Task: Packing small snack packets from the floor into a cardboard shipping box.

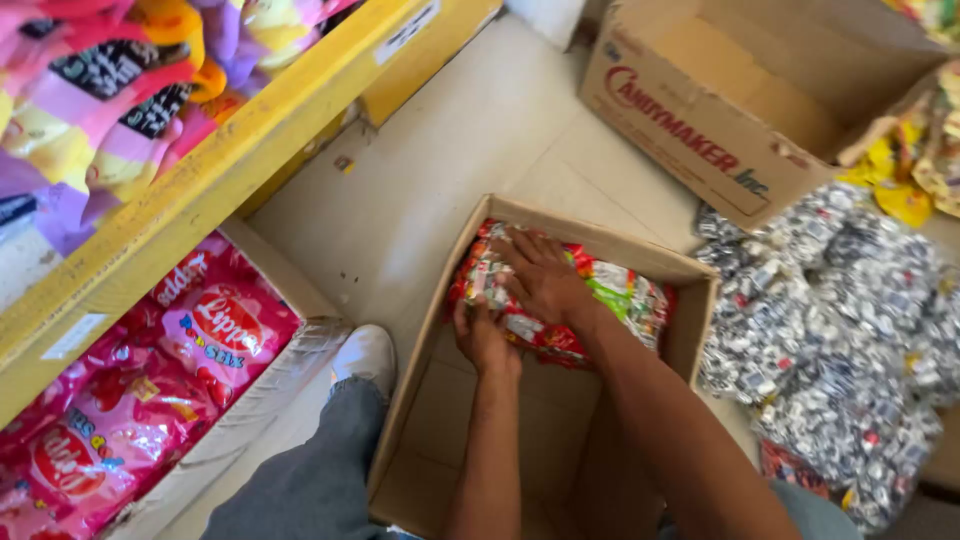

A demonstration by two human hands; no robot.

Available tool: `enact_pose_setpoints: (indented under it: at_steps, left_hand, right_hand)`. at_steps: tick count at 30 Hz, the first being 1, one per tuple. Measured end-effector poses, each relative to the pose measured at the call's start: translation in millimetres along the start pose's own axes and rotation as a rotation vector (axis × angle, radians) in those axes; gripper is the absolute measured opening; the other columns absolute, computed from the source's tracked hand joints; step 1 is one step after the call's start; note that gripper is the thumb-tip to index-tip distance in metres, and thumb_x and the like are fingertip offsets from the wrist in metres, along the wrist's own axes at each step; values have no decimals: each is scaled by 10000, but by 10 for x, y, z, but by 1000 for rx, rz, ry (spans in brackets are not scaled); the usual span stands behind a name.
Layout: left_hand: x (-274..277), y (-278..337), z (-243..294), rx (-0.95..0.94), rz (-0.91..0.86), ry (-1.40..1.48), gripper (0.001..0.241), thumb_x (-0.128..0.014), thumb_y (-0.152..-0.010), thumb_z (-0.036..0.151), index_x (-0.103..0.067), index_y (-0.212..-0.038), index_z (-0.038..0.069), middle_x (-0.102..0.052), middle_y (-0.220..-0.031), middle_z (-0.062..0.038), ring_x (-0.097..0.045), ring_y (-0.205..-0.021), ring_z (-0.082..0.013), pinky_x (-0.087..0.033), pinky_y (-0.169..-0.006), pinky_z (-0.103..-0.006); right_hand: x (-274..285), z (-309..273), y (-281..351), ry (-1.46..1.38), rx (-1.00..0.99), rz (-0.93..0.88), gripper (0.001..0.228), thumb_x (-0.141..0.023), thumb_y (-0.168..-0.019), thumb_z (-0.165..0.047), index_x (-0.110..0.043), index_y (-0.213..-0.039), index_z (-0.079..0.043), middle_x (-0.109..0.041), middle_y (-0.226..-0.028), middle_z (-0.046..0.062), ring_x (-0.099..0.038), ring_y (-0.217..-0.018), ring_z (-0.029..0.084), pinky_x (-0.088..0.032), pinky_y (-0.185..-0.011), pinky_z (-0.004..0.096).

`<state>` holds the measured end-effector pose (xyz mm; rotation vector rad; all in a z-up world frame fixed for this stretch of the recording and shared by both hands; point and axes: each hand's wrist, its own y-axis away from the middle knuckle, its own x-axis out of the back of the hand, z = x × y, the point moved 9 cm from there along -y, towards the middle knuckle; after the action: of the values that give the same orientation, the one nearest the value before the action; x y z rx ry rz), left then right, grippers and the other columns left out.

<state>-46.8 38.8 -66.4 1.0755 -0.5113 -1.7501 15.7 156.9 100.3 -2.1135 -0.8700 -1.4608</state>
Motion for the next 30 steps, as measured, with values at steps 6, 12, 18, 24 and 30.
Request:
enact_pose_setpoints:
  at_steps: [6,12,18,24,30]
  left_hand:
    - [140,314,-11,-251,-41,-34,434,-679,-982,118,-538,-1391,83,-596,-1057,-115,-510,-827,-214,-422,-655,-374]
    - [-343,985,-107,-293,-287,-139,310,-609,-972,97,-572,-1278,63,-640,-956,-32,-605,-794,-119,-543,-697,-296]
    - [-873,1892,-755,-261,-741,-250,292,-653,-1009,178,-584,-1253,33,-670,-958,-60,-643,-798,-131,-566,-754,-280]
    - [-857,2578,-1887,-54,-1131,-640,320,-674,-993,222,-617,-1241,28,-650,-982,-64,-667,-869,-150,-588,-755,-332]
    - [-237,2273,-2831,-536,-903,-1428,707,-787,-873,310,-488,-1421,-24,-472,-1439,-297,-448,-1330,-438,-368,-1125,-510]
  right_hand:
    - [324,187,172,-167,140,-16,563,-435,-1067,-419,-467,-1561,-152,-392,-1611,192,-308,-1510,407,-203,-1265,526]
    - [1318,717,949,-403,-303,-120,516,-450,-1048,-483,-640,-1334,-99,-689,-1309,176,-662,-1212,324,-488,-1081,414]
    - [1846,1439,2145,-220,-320,86,461,-530,-1016,-424,-710,-1243,-64,-721,-1223,167,-679,-1080,363,-519,-944,452]
    - [1053,2703,3574,-431,-586,135,446,-604,-991,-414,-711,-1239,-59,-764,-1134,135,-715,-1017,256,-549,-905,394]
    - [-663,3256,4504,-726,-772,145,384,-636,-992,-347,-725,-1216,-48,-772,-1114,123,-704,-983,215,-556,-900,370]
